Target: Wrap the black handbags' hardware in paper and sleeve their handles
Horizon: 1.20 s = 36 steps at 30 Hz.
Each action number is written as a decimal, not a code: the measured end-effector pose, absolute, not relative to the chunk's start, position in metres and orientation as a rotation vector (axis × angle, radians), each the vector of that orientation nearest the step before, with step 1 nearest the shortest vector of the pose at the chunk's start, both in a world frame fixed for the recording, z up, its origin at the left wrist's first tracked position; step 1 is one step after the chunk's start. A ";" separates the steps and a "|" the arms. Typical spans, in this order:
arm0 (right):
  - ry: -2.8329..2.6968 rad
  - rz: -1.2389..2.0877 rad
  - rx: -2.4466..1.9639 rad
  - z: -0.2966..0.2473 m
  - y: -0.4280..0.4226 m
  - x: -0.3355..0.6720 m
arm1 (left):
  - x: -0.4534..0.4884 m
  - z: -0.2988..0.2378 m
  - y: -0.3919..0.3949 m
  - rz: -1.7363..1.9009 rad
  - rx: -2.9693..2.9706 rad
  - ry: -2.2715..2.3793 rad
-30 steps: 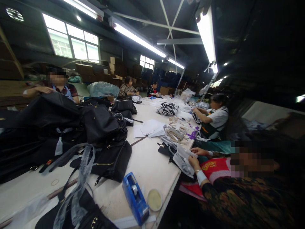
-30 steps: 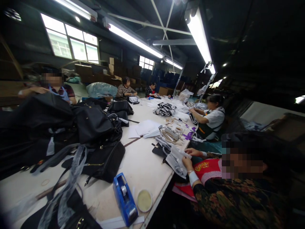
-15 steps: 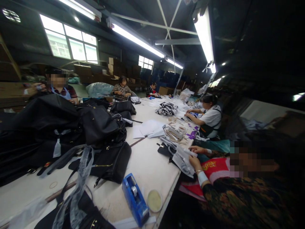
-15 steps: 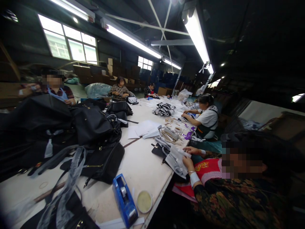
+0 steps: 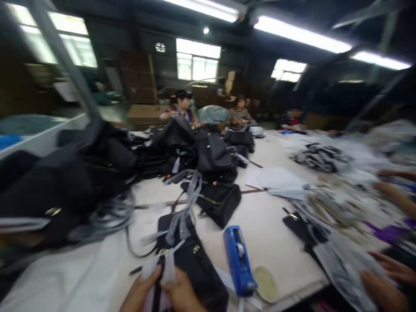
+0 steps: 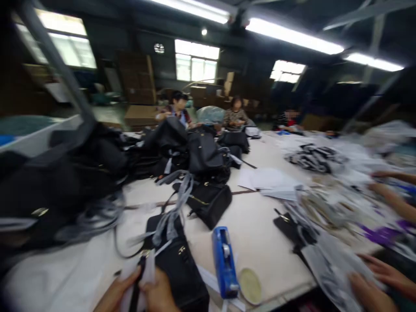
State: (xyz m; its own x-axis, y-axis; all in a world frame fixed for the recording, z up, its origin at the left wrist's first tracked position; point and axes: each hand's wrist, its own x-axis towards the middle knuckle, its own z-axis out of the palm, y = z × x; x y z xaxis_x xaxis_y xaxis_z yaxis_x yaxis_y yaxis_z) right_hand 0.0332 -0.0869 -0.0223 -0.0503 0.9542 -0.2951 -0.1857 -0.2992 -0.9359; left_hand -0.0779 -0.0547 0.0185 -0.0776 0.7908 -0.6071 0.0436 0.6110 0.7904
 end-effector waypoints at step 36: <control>-0.794 1.532 -1.264 -0.056 -0.081 0.035 | -0.097 -0.001 -0.040 0.718 0.532 0.931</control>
